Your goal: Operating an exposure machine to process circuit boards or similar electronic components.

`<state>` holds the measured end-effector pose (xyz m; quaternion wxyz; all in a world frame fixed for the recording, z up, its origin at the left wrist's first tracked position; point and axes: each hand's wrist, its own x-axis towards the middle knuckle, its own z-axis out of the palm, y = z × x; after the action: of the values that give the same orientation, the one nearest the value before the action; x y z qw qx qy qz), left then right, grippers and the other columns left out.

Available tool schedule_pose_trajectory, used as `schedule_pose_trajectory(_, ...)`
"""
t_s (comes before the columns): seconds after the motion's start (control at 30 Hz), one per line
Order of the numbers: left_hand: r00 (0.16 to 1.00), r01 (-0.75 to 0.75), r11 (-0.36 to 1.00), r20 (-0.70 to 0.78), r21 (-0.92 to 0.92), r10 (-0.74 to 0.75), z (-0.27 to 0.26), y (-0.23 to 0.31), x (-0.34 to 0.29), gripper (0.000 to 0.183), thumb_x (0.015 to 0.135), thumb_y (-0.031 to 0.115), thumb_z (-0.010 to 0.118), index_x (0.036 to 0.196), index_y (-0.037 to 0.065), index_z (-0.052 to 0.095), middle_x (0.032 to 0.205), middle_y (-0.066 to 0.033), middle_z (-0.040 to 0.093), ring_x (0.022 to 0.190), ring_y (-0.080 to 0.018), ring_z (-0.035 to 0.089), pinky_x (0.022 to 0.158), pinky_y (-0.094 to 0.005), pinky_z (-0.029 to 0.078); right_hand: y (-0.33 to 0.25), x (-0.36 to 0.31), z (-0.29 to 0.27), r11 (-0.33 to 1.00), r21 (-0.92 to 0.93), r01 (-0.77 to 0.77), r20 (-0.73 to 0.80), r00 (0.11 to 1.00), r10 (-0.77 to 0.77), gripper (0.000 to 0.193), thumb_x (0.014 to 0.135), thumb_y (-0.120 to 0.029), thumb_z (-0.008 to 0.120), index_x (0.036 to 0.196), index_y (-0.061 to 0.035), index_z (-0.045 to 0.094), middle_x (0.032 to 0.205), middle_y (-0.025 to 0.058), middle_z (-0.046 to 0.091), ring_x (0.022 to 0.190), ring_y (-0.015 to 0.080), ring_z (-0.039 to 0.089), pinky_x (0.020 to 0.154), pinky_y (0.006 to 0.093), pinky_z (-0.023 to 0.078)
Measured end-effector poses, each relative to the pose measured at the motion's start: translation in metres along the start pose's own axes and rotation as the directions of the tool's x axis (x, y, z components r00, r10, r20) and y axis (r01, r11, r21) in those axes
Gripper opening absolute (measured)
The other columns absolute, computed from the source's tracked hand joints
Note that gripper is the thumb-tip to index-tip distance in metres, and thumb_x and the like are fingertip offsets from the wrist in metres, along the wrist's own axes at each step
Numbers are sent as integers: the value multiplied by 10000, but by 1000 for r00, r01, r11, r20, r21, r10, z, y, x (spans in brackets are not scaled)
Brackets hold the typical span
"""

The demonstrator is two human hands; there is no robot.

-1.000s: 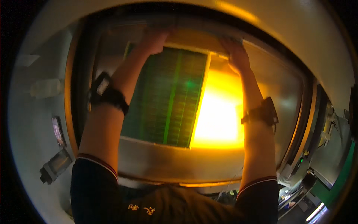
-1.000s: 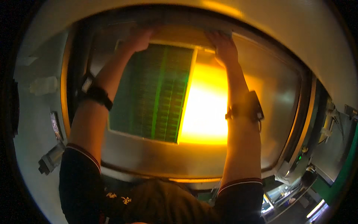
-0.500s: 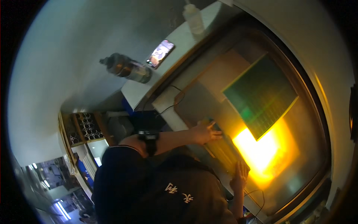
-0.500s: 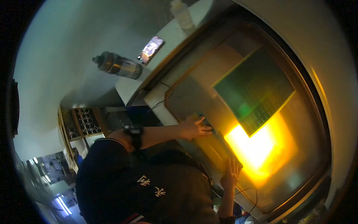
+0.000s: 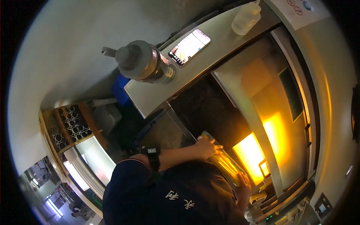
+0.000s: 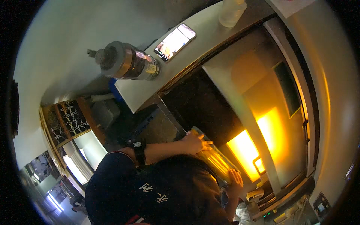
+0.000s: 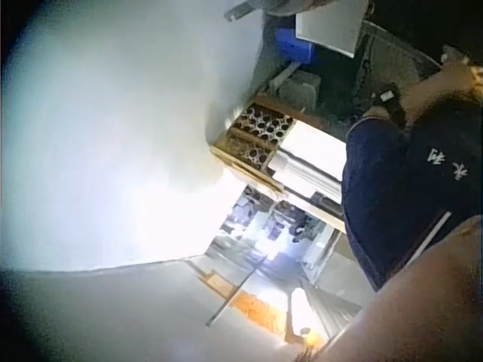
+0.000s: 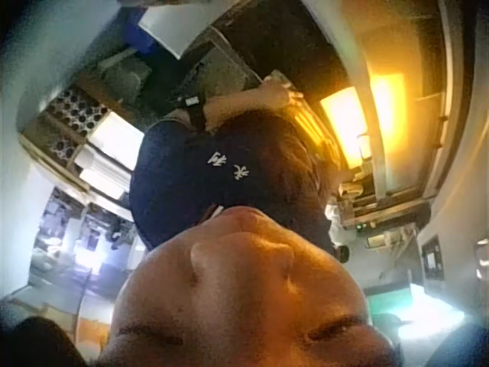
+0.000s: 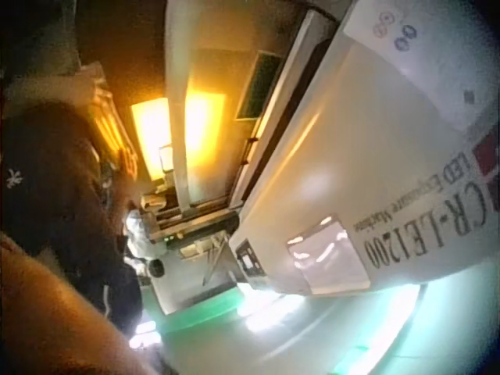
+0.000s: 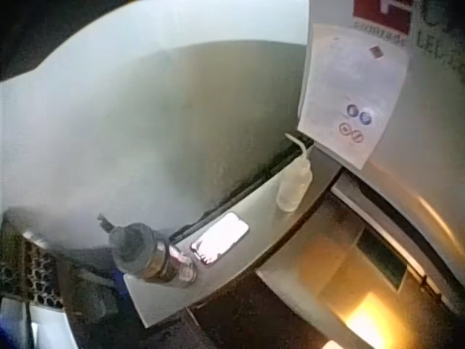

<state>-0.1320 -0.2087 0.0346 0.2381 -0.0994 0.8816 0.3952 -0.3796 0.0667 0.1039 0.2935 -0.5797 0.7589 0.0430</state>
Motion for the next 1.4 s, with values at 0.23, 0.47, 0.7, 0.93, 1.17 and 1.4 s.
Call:
schedule_pose_trajectory(0.23,997,47,992,50,114,-53,62,-66,29,572,972,175,486,1512,327,379,1629,25,243,1436,-379,318,904,-745,416,19,31,34,958,195,-209,-142,961,239,580,834,-149,654,1385,-35,516,1388,222,543,1326,381,484,1128,524,317)
schedule_pose_trajectory(0.47,982,72,940,-186,333,-10,123,-124,76,514,987,234,464,1482,361,411,1637,-57,182,1456,-329,255,969,-739,369,82,63,2,961,-8,-275,-413,876,247,767,958,-545,468,1533,-66,302,1548,268,299,1427,437,294,1154,572,245)
schedule_pose_trajectory(0.7,981,185,973,-86,136,-174,107,-102,63,757,925,294,626,1572,246,236,1658,-82,54,1511,-340,116,1087,-713,272,117,45,24,942,-113,-317,-599,778,190,790,891,-381,565,1510,14,273,1510,300,324,1405,463,310,1152,556,277)
schedule_pose_trajectory(0.93,938,256,940,-179,-226,-299,93,-108,0,772,924,380,602,1572,174,235,1653,-104,70,1504,-362,129,1141,-673,212,-4,-26,83,751,-169,-638,-588,677,442,766,793,-226,719,1412,49,362,1354,278,495,1234,420,514,1021,526,432)
schedule_pose_trajectory(1.17,954,162,875,-154,-456,-258,130,-114,-61,721,922,459,583,1522,136,348,1561,-153,342,1413,-351,359,1134,-546,316,7,-94,131,473,647,-597,79,671,738,367,757,-301,806,904,-3,647,726,141,687,682,289,685,712,418,541)
schedule_pose_trajectory(1.4,969,54,998,239,40,-62,182,-75,-75,648,912,458,568,1493,212,418,1517,-98,423,1342,-311,454,1050,-552,385,-62,-166,154,631,289,-720,7,661,750,484,766,-391,775,955,31,633,927,246,680,900,432,656,776,496,501)
